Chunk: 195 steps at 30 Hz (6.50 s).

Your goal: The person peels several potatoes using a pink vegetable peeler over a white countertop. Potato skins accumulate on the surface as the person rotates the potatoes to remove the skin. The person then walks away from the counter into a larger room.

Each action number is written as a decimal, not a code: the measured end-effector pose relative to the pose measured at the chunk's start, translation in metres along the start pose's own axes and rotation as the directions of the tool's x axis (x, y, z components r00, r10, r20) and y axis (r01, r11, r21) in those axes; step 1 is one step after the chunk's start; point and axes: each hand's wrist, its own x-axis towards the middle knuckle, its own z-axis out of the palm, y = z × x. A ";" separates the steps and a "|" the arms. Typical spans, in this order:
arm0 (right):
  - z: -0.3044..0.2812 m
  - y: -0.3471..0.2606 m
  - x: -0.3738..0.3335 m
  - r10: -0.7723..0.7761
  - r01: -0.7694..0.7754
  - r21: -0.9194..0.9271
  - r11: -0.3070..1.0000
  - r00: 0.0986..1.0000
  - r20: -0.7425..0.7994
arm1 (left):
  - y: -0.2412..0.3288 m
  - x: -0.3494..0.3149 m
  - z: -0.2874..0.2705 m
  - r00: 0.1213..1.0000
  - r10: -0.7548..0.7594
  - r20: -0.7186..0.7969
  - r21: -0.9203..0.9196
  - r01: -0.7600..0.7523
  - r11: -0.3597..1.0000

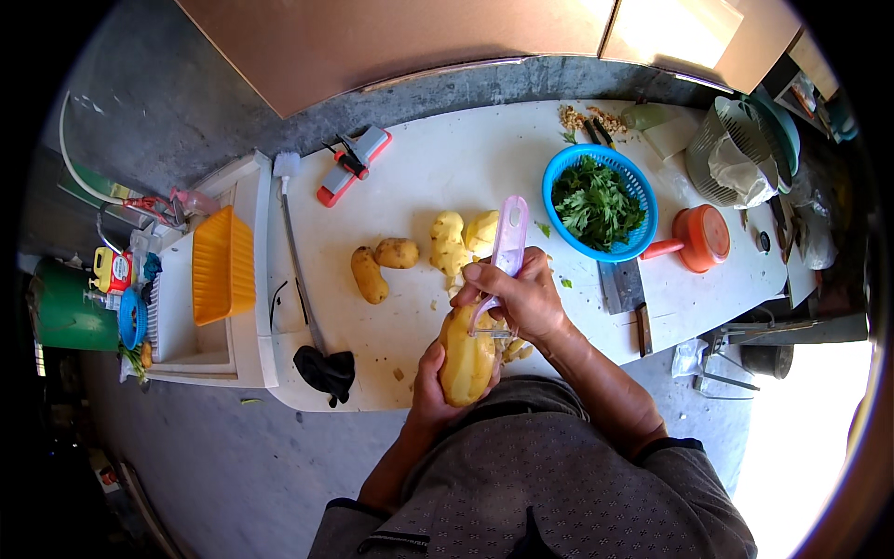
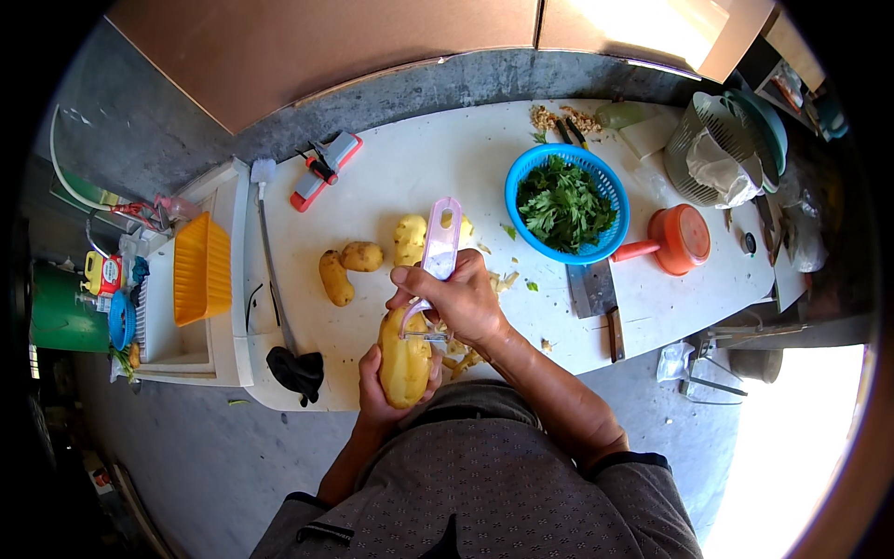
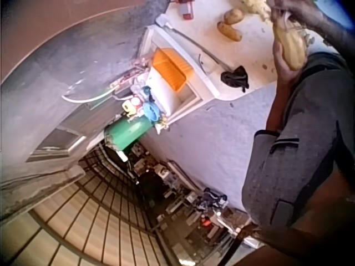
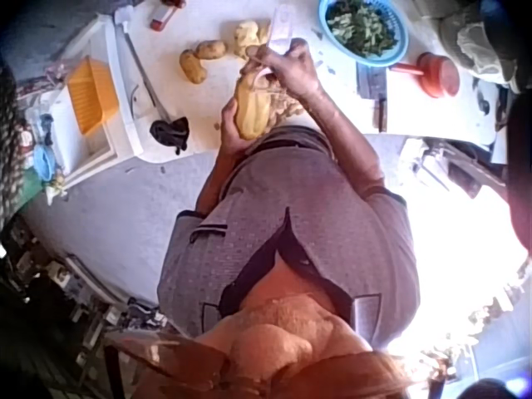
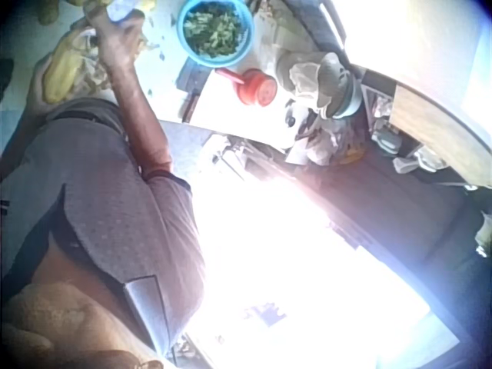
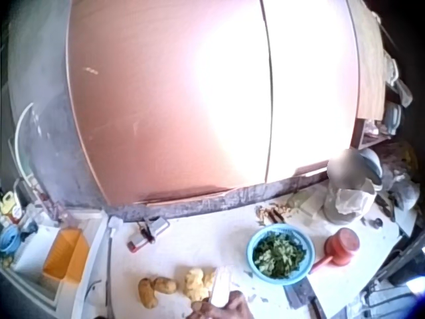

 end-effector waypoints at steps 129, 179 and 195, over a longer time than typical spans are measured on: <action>-0.004 0.006 -0.015 -0.042 0.036 -0.066 0.997 0.996 -0.084 | 0.000 0.018 0.007 0.962 0.250 0.105 0.324 -0.271 0.906; -0.010 0.005 -0.008 -0.331 0.353 -0.321 0.879 0.936 0.121 | 0.010 0.012 -0.007 0.971 0.207 0.121 0.347 -0.237 0.907; -0.019 -0.026 -0.001 -0.377 0.337 -0.227 0.914 0.912 -0.162 | 0.014 0.011 -0.010 0.975 0.068 0.212 0.215 -0.114 0.970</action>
